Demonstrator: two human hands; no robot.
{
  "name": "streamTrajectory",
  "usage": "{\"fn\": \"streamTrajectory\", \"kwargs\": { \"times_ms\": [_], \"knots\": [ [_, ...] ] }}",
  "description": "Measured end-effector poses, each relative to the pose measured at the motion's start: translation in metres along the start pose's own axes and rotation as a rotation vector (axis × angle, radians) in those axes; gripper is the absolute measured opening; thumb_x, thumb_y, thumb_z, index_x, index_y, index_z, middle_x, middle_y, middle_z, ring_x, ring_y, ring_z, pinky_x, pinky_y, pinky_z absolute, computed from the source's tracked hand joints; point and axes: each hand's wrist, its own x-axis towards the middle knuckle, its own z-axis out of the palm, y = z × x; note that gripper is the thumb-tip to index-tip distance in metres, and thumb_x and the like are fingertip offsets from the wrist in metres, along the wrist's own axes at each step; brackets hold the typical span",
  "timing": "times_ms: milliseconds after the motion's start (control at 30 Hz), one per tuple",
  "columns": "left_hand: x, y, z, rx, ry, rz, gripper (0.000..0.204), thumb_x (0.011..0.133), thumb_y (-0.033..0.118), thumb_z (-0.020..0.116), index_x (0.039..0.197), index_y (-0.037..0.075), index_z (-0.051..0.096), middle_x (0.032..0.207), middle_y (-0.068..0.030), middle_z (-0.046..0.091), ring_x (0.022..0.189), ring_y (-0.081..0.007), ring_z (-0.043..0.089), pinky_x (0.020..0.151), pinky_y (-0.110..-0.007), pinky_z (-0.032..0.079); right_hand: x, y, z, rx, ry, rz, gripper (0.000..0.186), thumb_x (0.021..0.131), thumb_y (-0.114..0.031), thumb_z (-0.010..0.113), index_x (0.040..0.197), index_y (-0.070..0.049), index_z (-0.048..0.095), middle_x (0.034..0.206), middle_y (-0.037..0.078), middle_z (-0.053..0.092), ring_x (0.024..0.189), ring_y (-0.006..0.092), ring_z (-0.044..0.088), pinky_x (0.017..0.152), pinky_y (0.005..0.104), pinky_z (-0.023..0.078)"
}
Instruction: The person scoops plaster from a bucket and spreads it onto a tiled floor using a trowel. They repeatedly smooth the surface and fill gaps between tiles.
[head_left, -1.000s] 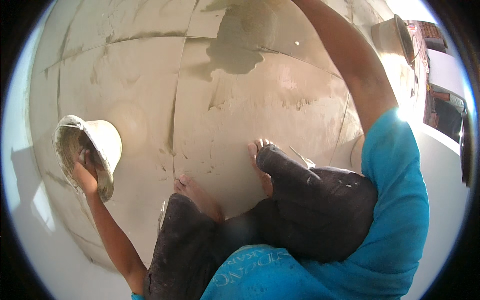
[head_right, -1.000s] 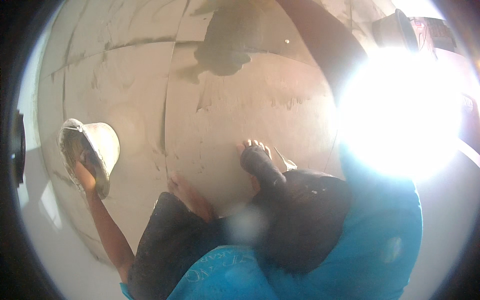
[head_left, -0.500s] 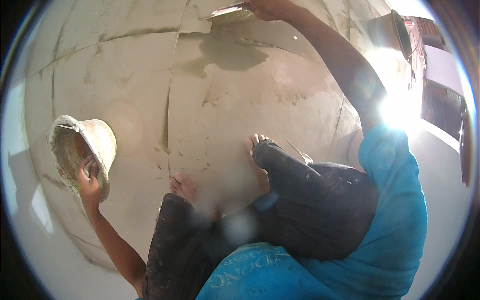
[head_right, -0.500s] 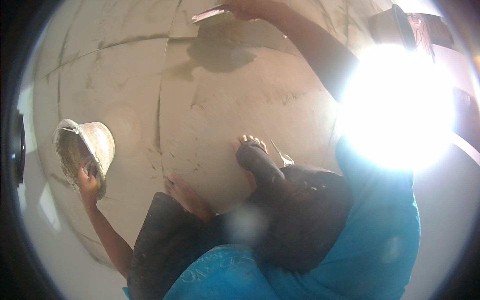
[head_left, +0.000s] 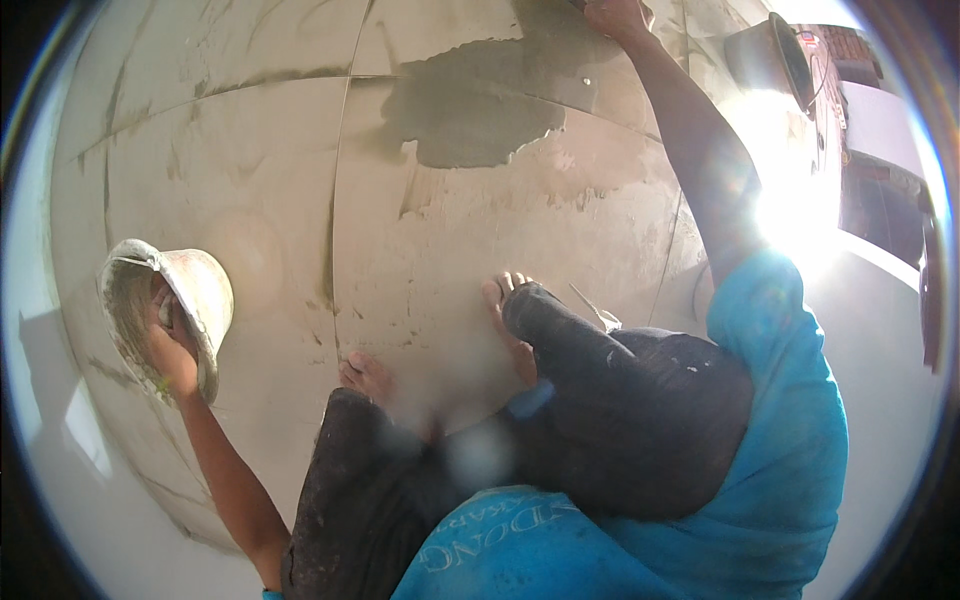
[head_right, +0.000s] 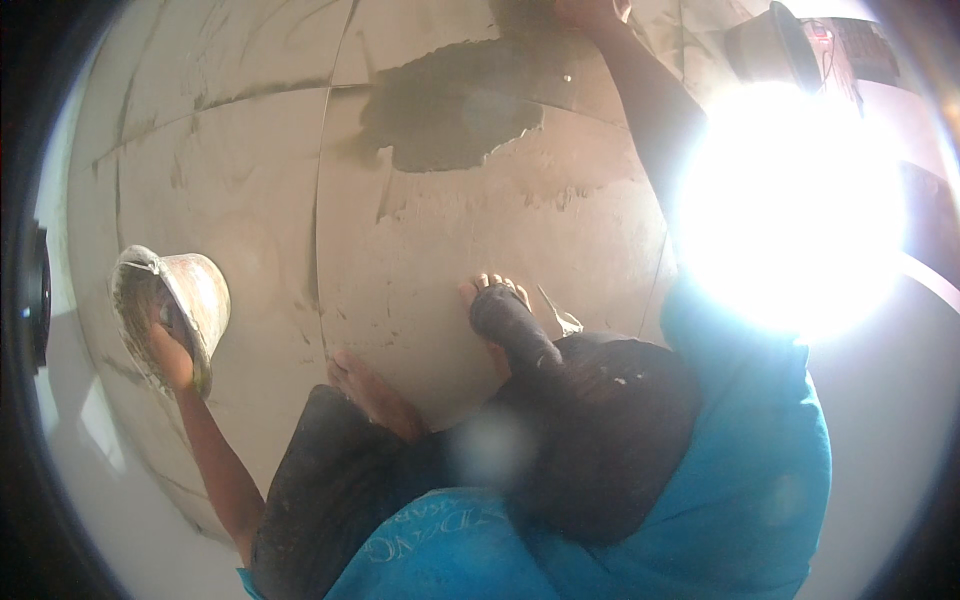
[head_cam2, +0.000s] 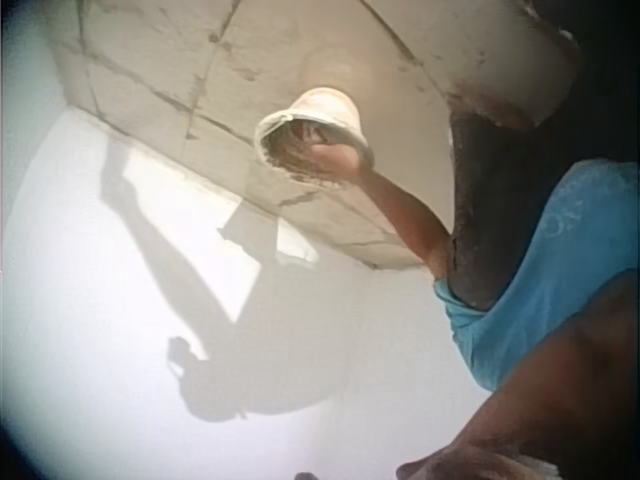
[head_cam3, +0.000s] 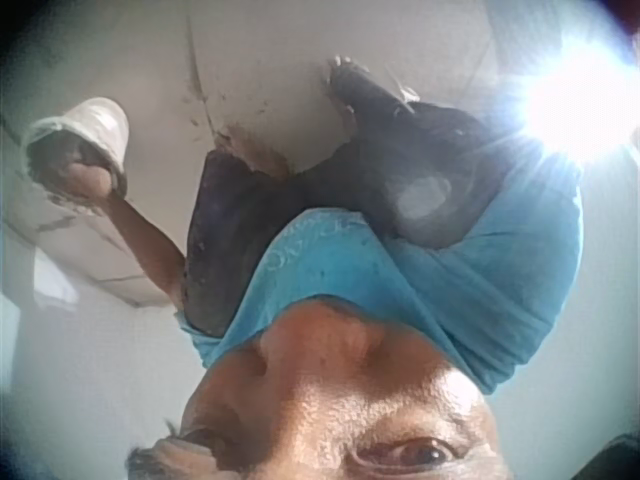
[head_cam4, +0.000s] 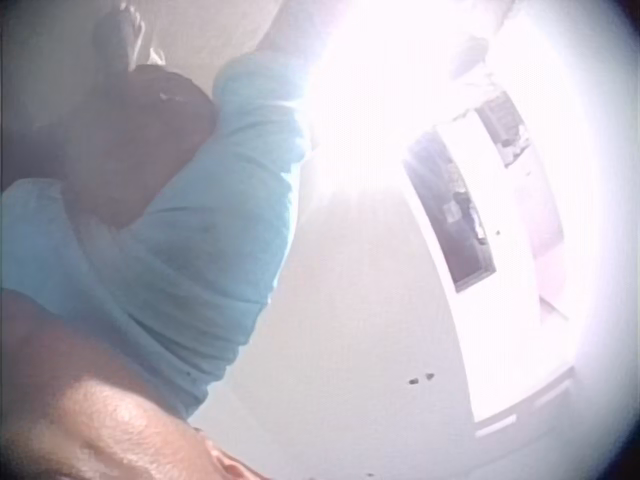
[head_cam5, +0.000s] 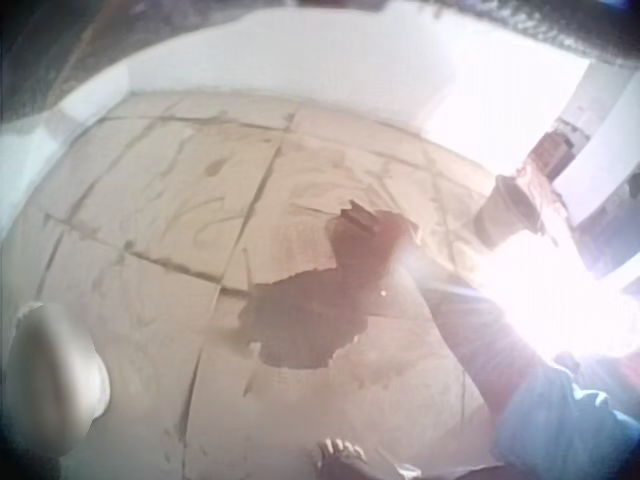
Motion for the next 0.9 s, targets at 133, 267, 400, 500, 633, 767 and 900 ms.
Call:
{"fn": "streamTrajectory", "kwargs": {
  "times_ms": [133, 267, 400, 500, 633, 767, 900],
  "knots": [
    [-0.013, -0.005, -0.008, 0.008, -0.103, -0.07, 0.033, 0.096, 0.022, 0.054, 0.121, 0.0, 0.057, 0.116, -0.0145, 0.062, 0.106, -0.0242, 0.058, 0.093, -0.036, 0.043, -0.009, -0.01, 0.026, -0.061, 0.114, 0.048, 0.026, 0.082, -0.027, 0.055, 0.098, -0.008, 0.064, 0.089, 0.011, 0.068, 0.084, 0.0342, 0.065, 0.072, 0.0474, 0.05],
    [-0.02, -0.002, -0.017, -0.011, -0.187, -0.215, 0.038, 0.096, 0.028, 0.056, 0.119, -0.002, 0.056, 0.113, -0.0155, 0.062, 0.105, -0.0241, 0.059, 0.092, -0.036, 0.044, -0.032, -0.047, 0.042, -0.105, 0.428, -0.004, 0.029, 0.083, -0.028, 0.055, 0.099, -0.006, 0.064, 0.091, 0.012, 0.069, 0.086, 0.0355, 0.065, 0.075, 0.0477, 0.05],
    [-0.016, -0.028, -0.029, 0.042, -0.179, -0.306, 0.045, 0.094, 0.035, 0.057, 0.119, -0.003, 0.054, 0.113, -0.0178, 0.062, 0.104, -0.0269, 0.06, 0.091, -0.037, 0.044, -0.044, -0.077, -0.048, -0.012, -0.537, -0.109, 0.023, 0.084, -0.022, 0.053, 0.096, -0.007, 0.065, 0.089, 0.013, 0.069, 0.086, 0.0356, 0.065, 0.071, 0.0475, 0.052],
    [-0.005, -0.05, -0.03, 0.282, -0.135, -0.249, 0.048, 0.094, 0.038, 0.056, 0.119, -0.004, 0.054, 0.111, -0.0204, 0.062, 0.102, -0.0322, 0.06, 0.089, -0.038, 0.044, -0.071, -0.093, -0.075, 0.135, -0.46, -0.028, 0.041, 0.084, -0.017, 0.048, 0.123, -0.025, 0.058, 0.096, 0.01, 0.069, 0.093, 0.0293, 0.065, 0.081, 0.0472, 0.049],
    [0.004, -0.07, -0.024, 0.385, 0.031, -0.125, 0.046, 0.095, 0.038, 0.054, 0.118, -0.002, 0.056, 0.11, -0.0232, 0.062, 0.102, -0.0379, 0.058, 0.089, -0.041, 0.043, -0.08, -0.105, -0.074, 0.062, -0.55, 0.024, 0.044, 0.083, -0.01, 0.047, 0.121, -0.028, 0.059, 0.088, 0.009, 0.069, 0.085, 0.0266, 0.067, 0.072, 0.0446, 0.051],
    [0.01, -0.06, -0.02, 0.282, -0.026, -0.068, 0.043, 0.095, 0.036, 0.053, 0.117, 0.0, 0.058, 0.11, -0.022, 0.062, 0.105, -0.0361, 0.058, 0.09, -0.041, 0.042, -0.088, -0.113, -0.083, 0.129, -0.593, 0.066, 0.047, 0.082, -0.006, 0.045, 0.121, -0.027, 0.06, 0.085, 0.008, 0.07, 0.074, 0.0255, 0.068, 0.066, 0.0408, 0.052],
    [0.011, -0.046, -0.014, 0.337, 0.033, -0.059, 0.04, 0.096, 0.034, 0.053, 0.118, 0.001, 0.059, 0.109, -0.0196, 0.064, 0.103, -0.035, 0.059, 0.09, -0.039, 0.043, -0.091, -0.131, -0.104, 0.204, -0.736, 0.175, 0.05, 0.08, -0.003, 0.043, 0.121, -0.025, 0.06, 0.084, 0.008, 0.07, 0.064, 0.0244, 0.068, 0.064, 0.0385, 0.053]
  ]
}}
